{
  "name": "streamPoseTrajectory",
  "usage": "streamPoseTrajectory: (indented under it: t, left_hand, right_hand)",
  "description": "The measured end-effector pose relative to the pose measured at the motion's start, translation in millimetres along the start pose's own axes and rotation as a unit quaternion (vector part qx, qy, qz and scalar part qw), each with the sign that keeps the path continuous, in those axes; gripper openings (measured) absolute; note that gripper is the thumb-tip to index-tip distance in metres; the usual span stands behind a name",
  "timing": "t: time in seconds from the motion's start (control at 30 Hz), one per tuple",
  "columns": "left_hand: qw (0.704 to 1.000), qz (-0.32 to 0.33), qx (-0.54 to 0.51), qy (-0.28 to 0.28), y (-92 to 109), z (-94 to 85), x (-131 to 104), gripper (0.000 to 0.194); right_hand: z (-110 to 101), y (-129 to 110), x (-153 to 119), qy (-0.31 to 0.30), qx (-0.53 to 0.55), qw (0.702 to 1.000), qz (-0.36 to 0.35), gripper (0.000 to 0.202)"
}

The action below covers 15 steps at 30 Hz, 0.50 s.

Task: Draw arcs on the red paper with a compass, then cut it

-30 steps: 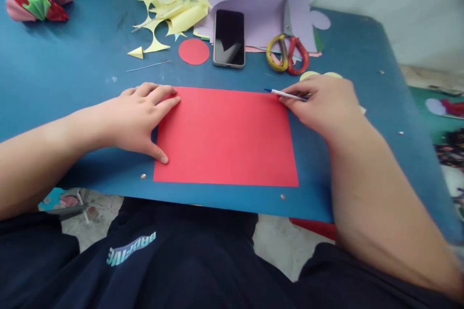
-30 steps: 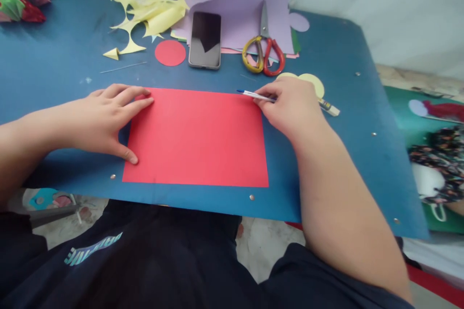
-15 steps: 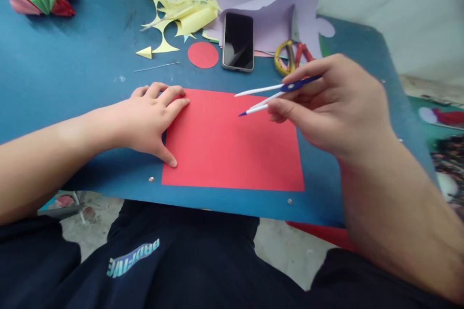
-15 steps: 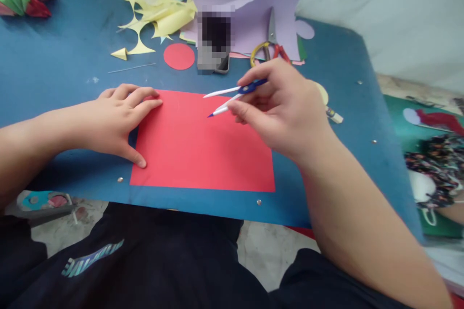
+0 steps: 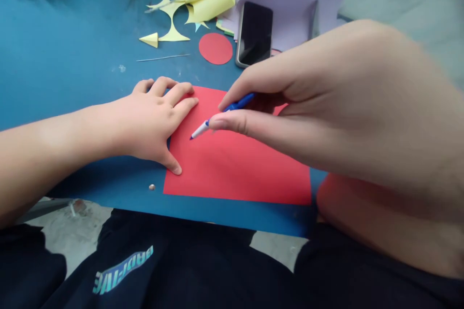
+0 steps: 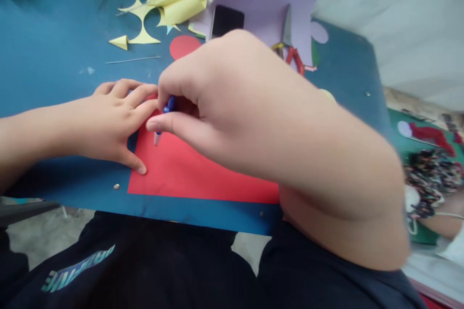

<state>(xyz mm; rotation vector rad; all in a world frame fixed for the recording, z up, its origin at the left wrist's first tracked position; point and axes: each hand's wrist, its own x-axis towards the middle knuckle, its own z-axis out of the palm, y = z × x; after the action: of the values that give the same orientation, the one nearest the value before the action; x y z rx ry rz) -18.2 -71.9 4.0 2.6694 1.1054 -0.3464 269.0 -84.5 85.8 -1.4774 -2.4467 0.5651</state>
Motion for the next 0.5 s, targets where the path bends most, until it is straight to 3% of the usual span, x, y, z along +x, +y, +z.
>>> streamPoseTrajectory:
  t: [0.07, 0.23, 0.33, 0.4, 0.5]
  left_hand:
    - [1.000, 0.000, 0.000, 0.018, 1.7, 2.3, -1.5, 0.134]
    - [1.000, 0.020, 0.003, -0.008, -2.5, -4.6, 1.9, 0.136]
    - [0.999, 0.032, -0.001, -0.027, -5.6, -11.1, 2.3, 0.137]
    - [0.999, 0.033, -0.006, -0.018, -5.8, -12.4, 0.8, 0.136]
    - [0.999, 0.030, -0.011, -0.009, -4.3, -9.8, -1.7, 0.131]
  right_hand:
    - [5.6, -8.3, -0.3, -0.027, -0.047, 0.998, -0.032, 0.072]
    - [11.1, -21.0, -7.6, 0.062, -0.121, 0.990, -0.033, 0.052]
    - [16.6, -20.8, -9.9, 0.075, -0.149, 0.984, -0.056, 0.036]
    - [19.8, -20.3, -11.7, 0.066, -0.165, 0.981, -0.074, 0.039]
    - [21.1, -19.8, -15.7, 0.059, -0.172, 0.983, -0.036, 0.044]
